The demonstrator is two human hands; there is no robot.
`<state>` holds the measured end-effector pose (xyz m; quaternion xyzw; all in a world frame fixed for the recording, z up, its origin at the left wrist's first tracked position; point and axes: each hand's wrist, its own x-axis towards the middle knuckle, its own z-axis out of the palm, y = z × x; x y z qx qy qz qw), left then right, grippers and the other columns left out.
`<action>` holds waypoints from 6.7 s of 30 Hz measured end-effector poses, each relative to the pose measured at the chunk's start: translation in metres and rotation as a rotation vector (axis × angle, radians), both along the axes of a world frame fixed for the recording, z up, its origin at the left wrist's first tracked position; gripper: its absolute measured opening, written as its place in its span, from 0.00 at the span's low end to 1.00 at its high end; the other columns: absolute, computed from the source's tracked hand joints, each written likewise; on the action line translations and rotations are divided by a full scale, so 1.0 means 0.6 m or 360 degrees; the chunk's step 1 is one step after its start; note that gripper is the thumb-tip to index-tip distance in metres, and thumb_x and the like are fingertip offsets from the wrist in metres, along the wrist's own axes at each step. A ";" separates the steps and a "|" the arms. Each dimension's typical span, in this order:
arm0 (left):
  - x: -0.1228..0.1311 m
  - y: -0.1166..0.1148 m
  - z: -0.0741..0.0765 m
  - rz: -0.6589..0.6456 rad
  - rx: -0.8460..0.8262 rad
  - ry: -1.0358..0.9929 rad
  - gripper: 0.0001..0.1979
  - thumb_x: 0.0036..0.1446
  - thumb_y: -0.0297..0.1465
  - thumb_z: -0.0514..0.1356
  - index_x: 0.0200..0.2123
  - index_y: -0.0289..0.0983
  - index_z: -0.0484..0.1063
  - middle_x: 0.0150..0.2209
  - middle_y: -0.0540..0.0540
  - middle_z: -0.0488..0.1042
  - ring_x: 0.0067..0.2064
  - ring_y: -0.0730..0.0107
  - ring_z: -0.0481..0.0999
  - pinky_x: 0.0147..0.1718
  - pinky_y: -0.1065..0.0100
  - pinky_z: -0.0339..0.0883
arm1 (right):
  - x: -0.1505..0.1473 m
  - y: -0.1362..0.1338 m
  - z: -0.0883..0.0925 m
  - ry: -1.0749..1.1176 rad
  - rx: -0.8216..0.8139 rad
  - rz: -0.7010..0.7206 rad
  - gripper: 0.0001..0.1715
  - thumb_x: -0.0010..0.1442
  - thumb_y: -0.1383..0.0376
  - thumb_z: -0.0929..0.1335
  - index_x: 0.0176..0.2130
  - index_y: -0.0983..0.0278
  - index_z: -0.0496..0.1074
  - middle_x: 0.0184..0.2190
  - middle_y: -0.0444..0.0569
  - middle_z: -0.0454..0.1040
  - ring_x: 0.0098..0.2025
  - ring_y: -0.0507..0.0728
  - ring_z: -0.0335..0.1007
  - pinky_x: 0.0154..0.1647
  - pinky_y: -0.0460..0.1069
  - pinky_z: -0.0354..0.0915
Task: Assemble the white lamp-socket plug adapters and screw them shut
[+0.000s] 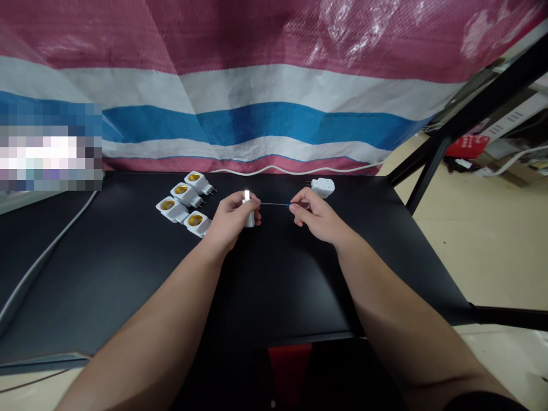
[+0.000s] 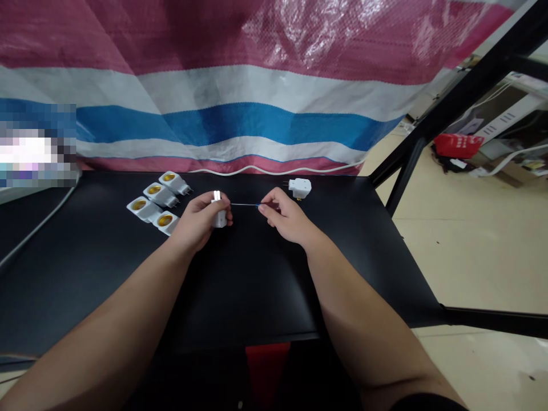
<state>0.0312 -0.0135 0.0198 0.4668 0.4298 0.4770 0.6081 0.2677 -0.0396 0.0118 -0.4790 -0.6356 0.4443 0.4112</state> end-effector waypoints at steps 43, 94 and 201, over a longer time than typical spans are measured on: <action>0.004 -0.001 -0.011 -0.0088 0.0059 0.0185 0.09 0.54 0.35 0.72 0.35 0.37 0.79 0.25 0.50 0.76 0.26 0.72 0.77 0.27 0.72 0.76 | -0.002 0.001 0.005 -0.0298 -0.0120 -0.0262 0.32 0.72 0.38 0.66 0.31 0.60 0.68 0.21 0.41 0.60 0.24 0.53 0.60 0.27 0.50 0.56; 0.017 -0.009 -0.002 -0.0259 -0.0348 -0.0226 0.17 0.60 0.37 0.74 0.41 0.38 0.69 0.34 0.46 0.81 0.32 0.68 0.83 0.26 0.74 0.71 | 0.008 0.009 -0.053 0.0144 -0.0001 -0.0351 0.20 0.62 0.48 0.76 0.39 0.58 0.70 0.24 0.36 0.58 0.22 0.49 0.51 0.23 0.48 0.51; 0.006 -0.009 0.016 -0.0241 -0.0379 -0.0235 0.15 0.58 0.34 0.72 0.45 0.36 0.76 0.31 0.48 0.79 0.30 0.70 0.81 0.28 0.73 0.76 | 0.045 -0.030 0.007 -0.0458 0.0246 -0.0022 0.19 0.73 0.48 0.70 0.40 0.60 0.75 0.31 0.46 0.75 0.31 0.55 0.66 0.37 0.53 0.63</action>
